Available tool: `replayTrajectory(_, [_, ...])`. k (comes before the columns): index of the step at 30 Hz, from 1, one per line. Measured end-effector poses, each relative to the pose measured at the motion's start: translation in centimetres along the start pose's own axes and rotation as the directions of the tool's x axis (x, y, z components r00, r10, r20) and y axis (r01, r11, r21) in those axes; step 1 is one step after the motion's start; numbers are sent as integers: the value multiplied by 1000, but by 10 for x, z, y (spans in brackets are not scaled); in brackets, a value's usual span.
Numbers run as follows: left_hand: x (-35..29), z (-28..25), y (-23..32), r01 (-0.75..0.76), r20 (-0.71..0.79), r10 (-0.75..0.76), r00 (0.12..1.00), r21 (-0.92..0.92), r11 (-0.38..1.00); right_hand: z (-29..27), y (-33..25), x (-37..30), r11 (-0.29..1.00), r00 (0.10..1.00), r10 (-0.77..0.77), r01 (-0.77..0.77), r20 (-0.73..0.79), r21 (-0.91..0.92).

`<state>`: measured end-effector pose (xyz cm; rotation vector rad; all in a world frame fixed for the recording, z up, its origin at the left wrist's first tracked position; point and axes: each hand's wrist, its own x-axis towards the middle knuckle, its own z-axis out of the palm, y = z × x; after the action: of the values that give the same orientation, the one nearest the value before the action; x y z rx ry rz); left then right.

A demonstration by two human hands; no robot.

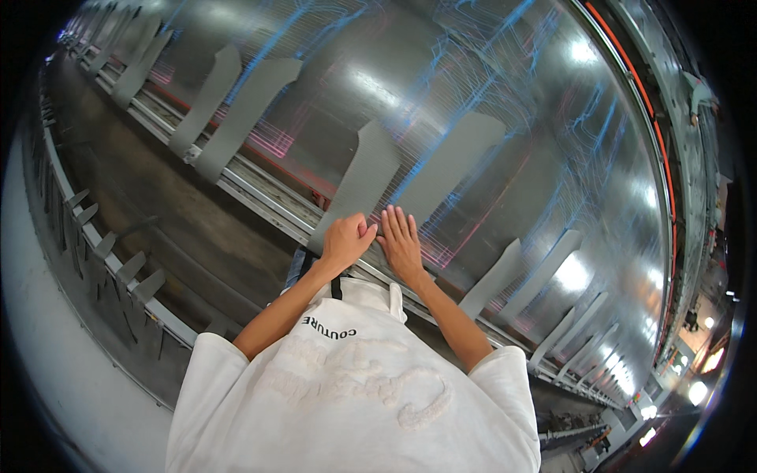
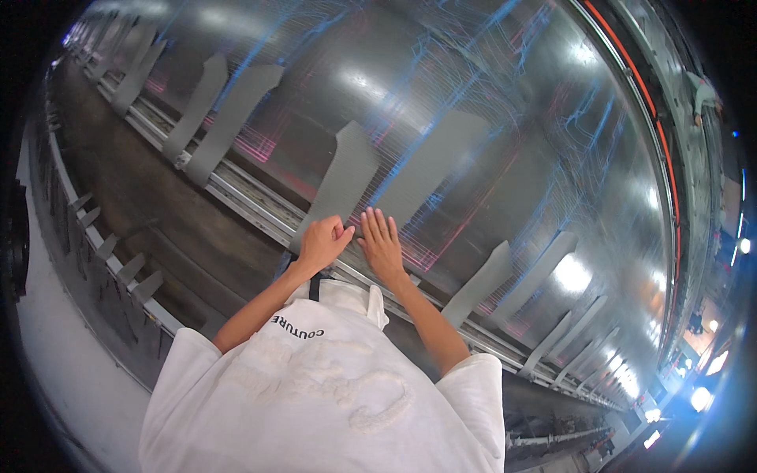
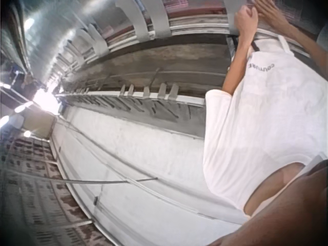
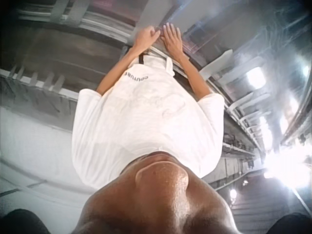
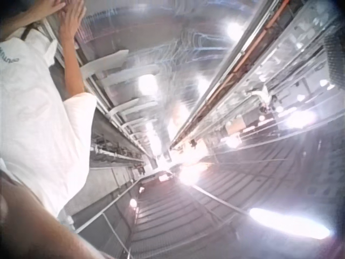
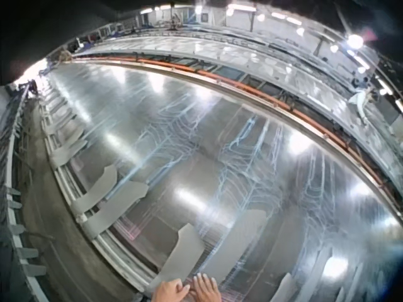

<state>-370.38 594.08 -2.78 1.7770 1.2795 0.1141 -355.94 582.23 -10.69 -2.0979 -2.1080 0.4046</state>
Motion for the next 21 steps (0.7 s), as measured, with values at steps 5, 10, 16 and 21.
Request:
replayTrajectory(5, [-15,-42,-17,23,-83,-24,996,-7,1000,-7,-2,2,999,994,-31,30,-108,-13])
replayTrajectory(10, [-25,-80,-32,30,-151,-42,988,-81,996,-51,-22,17,993,994,76,-83,80,86])
replayTrajectory(16, [-31,-115,-87,-26,-282,-16,959,-144,989,-108,-82,76,903,968,248,-242,31,354])
replayTrajectory(21, [-39,-177,-129,-57,-337,-29,941,-242,969,-70,-155,184,632,939,309,-320,149,705])
